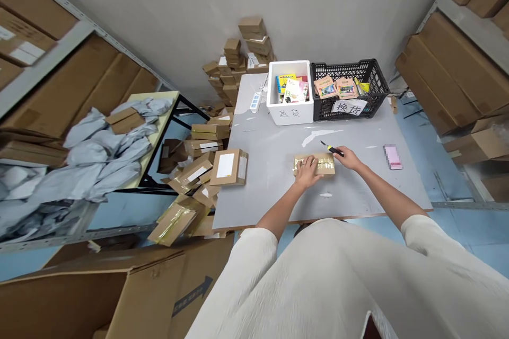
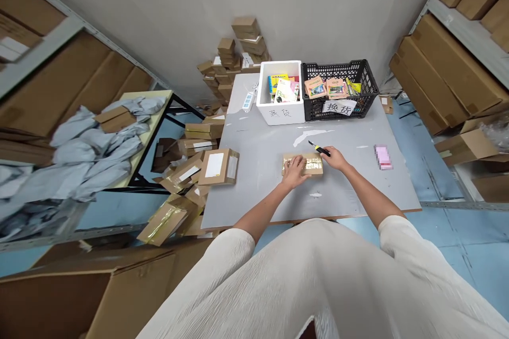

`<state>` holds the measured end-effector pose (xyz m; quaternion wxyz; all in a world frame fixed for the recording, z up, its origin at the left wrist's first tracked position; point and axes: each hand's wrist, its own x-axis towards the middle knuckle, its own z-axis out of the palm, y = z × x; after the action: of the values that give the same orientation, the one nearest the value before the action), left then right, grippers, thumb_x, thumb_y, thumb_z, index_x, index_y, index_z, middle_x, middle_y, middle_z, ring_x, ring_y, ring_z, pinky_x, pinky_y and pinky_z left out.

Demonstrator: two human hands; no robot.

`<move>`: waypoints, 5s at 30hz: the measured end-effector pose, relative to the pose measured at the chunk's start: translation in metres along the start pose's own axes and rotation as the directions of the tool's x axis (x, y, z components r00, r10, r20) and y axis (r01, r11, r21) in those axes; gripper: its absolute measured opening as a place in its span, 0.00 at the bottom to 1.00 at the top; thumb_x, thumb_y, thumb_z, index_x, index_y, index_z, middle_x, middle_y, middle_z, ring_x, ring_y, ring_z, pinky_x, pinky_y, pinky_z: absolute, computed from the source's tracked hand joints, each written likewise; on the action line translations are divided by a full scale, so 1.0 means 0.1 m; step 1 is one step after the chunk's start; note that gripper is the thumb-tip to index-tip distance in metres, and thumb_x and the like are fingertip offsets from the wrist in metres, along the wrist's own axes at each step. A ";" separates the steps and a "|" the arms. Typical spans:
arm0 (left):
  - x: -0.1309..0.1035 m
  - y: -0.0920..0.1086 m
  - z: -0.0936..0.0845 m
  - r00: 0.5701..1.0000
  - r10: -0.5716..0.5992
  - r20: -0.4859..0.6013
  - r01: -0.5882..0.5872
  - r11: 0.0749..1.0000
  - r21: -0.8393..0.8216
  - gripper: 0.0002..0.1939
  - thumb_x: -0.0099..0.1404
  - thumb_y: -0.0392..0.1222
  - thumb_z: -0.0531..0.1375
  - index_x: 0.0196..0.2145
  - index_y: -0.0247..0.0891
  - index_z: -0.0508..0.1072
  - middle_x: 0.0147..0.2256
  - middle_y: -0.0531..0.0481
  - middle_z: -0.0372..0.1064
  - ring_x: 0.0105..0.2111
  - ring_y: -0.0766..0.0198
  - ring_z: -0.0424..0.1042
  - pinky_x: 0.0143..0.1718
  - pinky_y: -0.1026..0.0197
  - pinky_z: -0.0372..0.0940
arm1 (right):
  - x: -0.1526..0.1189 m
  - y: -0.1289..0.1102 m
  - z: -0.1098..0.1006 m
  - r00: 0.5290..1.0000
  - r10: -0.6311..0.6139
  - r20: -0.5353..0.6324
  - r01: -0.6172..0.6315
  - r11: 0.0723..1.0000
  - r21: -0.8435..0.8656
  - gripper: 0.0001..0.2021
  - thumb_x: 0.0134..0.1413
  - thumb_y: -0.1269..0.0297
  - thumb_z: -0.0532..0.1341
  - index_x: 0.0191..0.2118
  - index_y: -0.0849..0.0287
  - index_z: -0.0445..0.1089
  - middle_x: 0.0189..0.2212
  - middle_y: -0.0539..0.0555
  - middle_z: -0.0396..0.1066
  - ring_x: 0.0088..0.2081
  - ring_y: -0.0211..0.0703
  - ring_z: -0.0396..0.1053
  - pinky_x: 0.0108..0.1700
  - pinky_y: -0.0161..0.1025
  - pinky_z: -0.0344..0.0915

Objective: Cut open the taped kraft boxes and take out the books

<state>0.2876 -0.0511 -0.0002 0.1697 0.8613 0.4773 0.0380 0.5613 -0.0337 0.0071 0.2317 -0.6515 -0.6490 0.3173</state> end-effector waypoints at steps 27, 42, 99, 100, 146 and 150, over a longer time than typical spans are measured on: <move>0.19 0.20 0.00 0.933 -0.360 0.015 0.360 0.931 -0.050 0.46 0.68 0.62 0.65 0.75 0.43 0.58 0.74 0.32 0.54 0.72 0.36 0.54 0.70 0.38 0.53 | -0.25 -0.07 0.31 0.954 0.298 -0.019 -0.282 0.921 0.268 0.16 0.63 0.46 0.63 0.47 0.52 0.71 0.51 0.58 0.78 0.52 0.51 0.76 0.57 0.48 0.73; 0.13 -0.24 -0.26 0.986 0.040 0.164 -0.053 0.996 0.078 0.38 0.64 0.34 0.67 0.69 0.46 0.63 0.70 0.34 0.60 0.71 0.43 0.60 0.72 0.39 0.51 | -0.35 -0.16 0.33 0.946 0.305 0.115 -0.324 0.849 0.417 0.23 0.63 0.37 0.62 0.42 0.54 0.72 0.44 0.56 0.82 0.48 0.48 0.80 0.50 0.42 0.76; 0.22 0.01 -0.13 0.974 0.083 0.212 -0.127 0.971 0.204 0.27 0.68 0.38 0.71 0.62 0.46 0.70 0.59 0.42 0.71 0.57 0.48 0.76 0.77 0.37 0.44 | -0.66 0.20 -0.02 0.880 0.187 0.436 -0.266 0.955 0.128 0.17 0.63 0.46 0.65 0.33 0.54 0.71 0.26 0.50 0.74 0.29 0.41 0.70 0.30 0.34 0.67; 0.22 0.01 -0.14 0.973 0.085 0.213 -0.128 0.971 0.201 0.27 0.68 0.38 0.71 0.62 0.46 0.70 0.59 0.42 0.71 0.57 0.48 0.76 0.77 0.37 0.44 | -0.64 0.19 0.02 0.884 0.201 0.422 -0.275 0.954 0.121 0.17 0.63 0.46 0.65 0.33 0.54 0.71 0.26 0.49 0.74 0.28 0.40 0.69 0.30 0.33 0.66; 0.42 0.08 0.08 1.000 0.024 -0.004 -0.024 0.996 0.086 0.29 0.81 0.43 0.47 0.75 0.42 0.61 0.69 0.34 0.66 0.72 0.44 0.59 0.72 0.39 0.51 | -0.93 0.06 0.08 0.996 0.024 0.085 0.003 0.954 -0.299 0.23 0.75 0.60 0.60 0.70 0.50 0.73 0.53 0.60 0.76 0.56 0.54 0.73 0.58 0.44 0.68; 0.37 0.10 0.11 0.999 0.005 -0.038 -0.003 0.998 0.056 0.30 0.81 0.42 0.47 0.76 0.42 0.60 0.72 0.35 0.62 0.75 0.45 0.56 0.74 0.39 0.49 | -0.95 0.08 0.21 0.999 0.023 0.037 -0.011 0.955 -0.296 0.23 0.74 0.58 0.58 0.70 0.49 0.73 0.53 0.62 0.75 0.56 0.58 0.71 0.59 0.47 0.68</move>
<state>0.3185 -0.0275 -0.0106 0.1366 0.8658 0.4796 0.0413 0.5559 -0.1312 -0.0029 0.1162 -0.6778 -0.6880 0.2317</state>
